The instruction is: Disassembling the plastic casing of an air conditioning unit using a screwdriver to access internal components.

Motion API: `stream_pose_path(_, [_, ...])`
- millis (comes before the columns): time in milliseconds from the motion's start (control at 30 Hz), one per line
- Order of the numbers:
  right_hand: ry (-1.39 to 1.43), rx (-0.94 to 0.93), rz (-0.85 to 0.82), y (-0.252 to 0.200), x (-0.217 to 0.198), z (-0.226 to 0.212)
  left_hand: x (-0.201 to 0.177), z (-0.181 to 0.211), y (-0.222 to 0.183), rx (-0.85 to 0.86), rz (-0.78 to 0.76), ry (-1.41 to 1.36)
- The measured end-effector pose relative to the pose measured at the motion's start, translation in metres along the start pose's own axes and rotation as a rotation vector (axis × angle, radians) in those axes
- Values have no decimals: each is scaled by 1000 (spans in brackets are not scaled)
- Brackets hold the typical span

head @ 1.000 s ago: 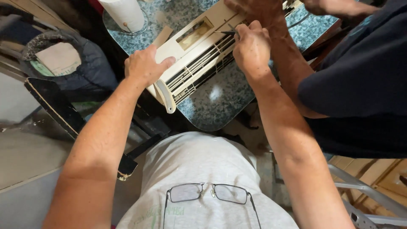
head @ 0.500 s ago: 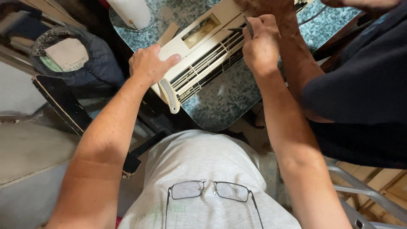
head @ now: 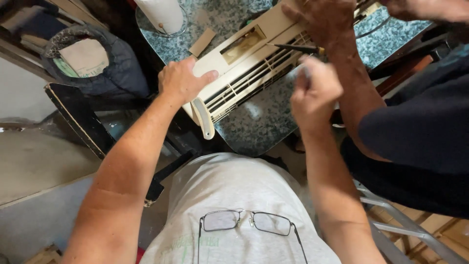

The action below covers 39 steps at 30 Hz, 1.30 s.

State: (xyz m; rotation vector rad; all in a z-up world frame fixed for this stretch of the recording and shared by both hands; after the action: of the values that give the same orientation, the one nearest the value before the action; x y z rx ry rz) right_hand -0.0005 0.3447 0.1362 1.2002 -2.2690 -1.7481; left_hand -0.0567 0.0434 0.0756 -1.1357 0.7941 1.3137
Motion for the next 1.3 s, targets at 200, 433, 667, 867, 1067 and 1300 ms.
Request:
stream_pose_path(200, [-13, 554, -734, -55, 47, -10, -3, 2, -3, 9, 64, -84])
stream_pose_path(433, [70, 611, -836, -36, 58, -29, 2, -2, -2, 34, 38, -86])
stream_pose_path(667, [-143, 496, -939, -23, 74, -30, -2, 1, -6, 72, 48, -148])
stream_pose_path(867, [-336, 495, -1132, 9, 80, -44, 1, -1, -6, 103, 34, -198])
stream_pose_path(1067, [-483, 193, -1333, 36, 103, -55, 14, -1, -5, 98, -31, -226])
stream_pose_path(1300, [-374, 290, -1226, 13, 96, -42, 13, 0, -8, 150, 10, -305])
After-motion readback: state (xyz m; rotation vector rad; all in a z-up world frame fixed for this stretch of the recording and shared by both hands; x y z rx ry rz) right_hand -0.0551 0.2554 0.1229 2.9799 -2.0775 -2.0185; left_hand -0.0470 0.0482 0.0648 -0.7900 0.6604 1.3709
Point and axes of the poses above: each hand's wrist, its own y-axis towards the middle knuckle, its own x-axis out of the palm, z = x × y, the point moved 4 cm from there along y, towards the middle knuckle, and after that the axes turned 13 degrees about z, right-handed, at the moved point
